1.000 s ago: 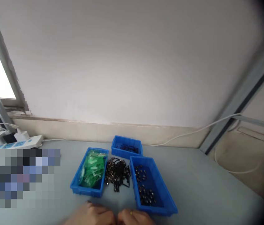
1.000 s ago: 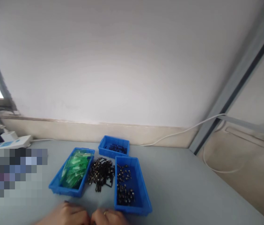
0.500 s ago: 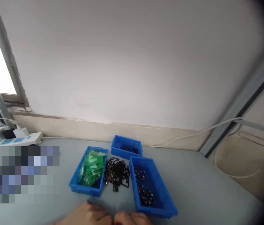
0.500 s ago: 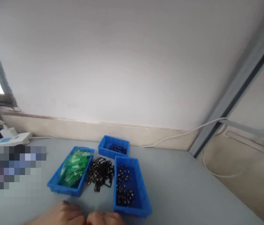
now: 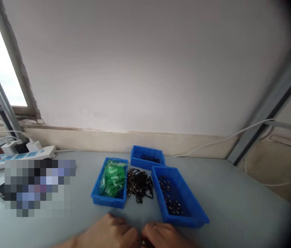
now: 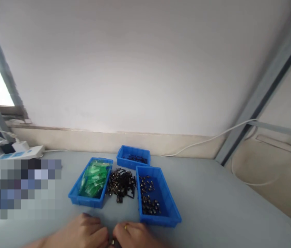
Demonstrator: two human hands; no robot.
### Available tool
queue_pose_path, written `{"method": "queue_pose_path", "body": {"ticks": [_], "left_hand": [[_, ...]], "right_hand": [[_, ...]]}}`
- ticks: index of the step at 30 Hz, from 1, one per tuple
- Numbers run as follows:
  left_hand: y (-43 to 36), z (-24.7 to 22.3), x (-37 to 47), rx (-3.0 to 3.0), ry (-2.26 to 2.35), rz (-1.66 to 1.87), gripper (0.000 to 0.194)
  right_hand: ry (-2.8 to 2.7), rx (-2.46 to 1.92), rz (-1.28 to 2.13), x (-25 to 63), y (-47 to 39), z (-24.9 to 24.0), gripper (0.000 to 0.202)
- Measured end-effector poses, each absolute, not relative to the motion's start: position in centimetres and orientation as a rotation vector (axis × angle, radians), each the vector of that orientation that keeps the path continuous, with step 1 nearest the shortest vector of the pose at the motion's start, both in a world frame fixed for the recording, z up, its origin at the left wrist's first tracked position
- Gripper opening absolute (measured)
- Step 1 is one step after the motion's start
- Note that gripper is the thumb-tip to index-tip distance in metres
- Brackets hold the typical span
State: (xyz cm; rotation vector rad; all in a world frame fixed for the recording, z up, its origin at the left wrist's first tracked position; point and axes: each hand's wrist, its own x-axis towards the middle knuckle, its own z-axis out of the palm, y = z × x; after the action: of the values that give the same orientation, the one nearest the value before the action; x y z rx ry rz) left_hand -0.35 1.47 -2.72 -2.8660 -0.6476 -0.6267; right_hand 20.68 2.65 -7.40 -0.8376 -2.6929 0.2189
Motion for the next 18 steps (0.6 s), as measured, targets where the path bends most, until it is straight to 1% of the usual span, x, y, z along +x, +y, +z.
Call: {"method": "queue_pose_path", "body": {"ticks": [2,5,7,9,11,14,18], "left_hand": [[1.4,-2.4,-0.3,-2.891,-0.676,-0.608,0.044],[1.2,-1.7,-0.3,-2.929,-0.712,-0.555,0.037],[1.0,-1.2,-0.4,-2.967,-0.721,-0.502,0.032],[0.8,-0.7,-0.5,-2.992,-0.773,-0.437,0.02],[0.5,-0.3,-0.5,-3.002,-0.801,-0.39,0.014],[0.3,0.1,-0.5,-3.012,-0.801,-0.338,0.012],[0.4,0.2,-0.4,-3.006,-0.795,-0.305,0.012]], "right_hand": [[-2.724,-0.825,0.199,20.4,2.8,-7.6,0.022],[-2.766,-0.803,0.21,20.3,2.7,-6.4,0.025],[-2.771,-0.801,0.233,20.5,2.2,-4.9,0.021],[-2.746,-0.843,0.263,20.7,1.6,-3.2,0.01],[-2.746,-0.842,0.322,20.8,1.1,-1.8,0.01],[-2.741,-0.876,0.372,20.9,0.6,-0.4,0.011],[-2.746,-0.889,0.406,21.0,0.6,0.3,0.012]]}}
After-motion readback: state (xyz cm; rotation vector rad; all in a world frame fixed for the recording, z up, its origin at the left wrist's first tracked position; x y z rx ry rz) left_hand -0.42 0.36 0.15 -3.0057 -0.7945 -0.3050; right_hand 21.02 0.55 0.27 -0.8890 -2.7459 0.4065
